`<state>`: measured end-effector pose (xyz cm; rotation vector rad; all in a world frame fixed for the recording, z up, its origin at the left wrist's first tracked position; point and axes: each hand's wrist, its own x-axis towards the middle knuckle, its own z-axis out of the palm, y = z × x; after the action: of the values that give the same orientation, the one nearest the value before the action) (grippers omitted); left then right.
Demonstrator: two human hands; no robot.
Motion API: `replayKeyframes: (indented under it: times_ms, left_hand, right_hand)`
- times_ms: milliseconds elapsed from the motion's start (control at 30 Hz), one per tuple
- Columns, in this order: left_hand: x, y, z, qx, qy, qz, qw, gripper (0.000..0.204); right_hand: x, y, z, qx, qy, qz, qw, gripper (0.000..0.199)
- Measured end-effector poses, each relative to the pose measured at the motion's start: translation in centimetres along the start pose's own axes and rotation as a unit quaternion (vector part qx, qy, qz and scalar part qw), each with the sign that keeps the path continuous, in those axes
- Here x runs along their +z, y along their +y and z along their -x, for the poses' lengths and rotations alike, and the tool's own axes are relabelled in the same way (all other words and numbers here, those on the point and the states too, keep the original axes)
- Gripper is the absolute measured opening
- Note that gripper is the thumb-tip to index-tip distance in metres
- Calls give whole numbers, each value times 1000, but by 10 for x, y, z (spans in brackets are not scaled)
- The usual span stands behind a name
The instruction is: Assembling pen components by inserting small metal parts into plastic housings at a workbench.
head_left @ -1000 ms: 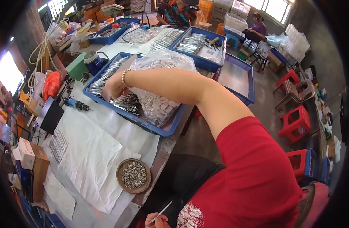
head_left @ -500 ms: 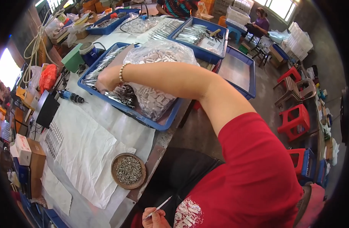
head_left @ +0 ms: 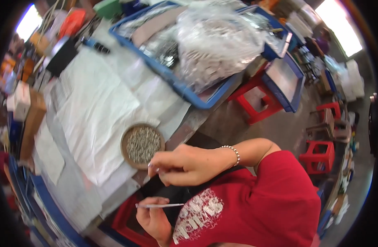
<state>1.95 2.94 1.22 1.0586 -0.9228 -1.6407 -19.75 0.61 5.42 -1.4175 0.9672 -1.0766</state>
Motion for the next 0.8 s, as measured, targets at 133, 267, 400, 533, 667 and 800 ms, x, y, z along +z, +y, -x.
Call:
replayKeyframes:
  times_ms: [133,267,400,533,667,800]
  left_hand:
    - [-1,7,-3,-36,-34,25,998,32]
    - [-8,3,-3,-73,-84,61,992,24]
    - [-7,-1,1,-66,-127,55,988,22]
    - [-2,0,1,-88,-124,58,987,19]
    - [2,0,-2,-57,-126,48,989,15]
    - [6,2,-2,-41,-106,19,993,13]
  right_hand:
    - [18,7,8,155,4,-221,963,19]
    - [24,19,12,172,17,-293,940,9]
    - [32,19,15,196,-2,-248,949,11]
    - [32,23,20,193,-45,-253,947,14]
    - [34,25,20,121,-43,-97,987,7]
    - [42,18,18,134,21,-109,985,6]
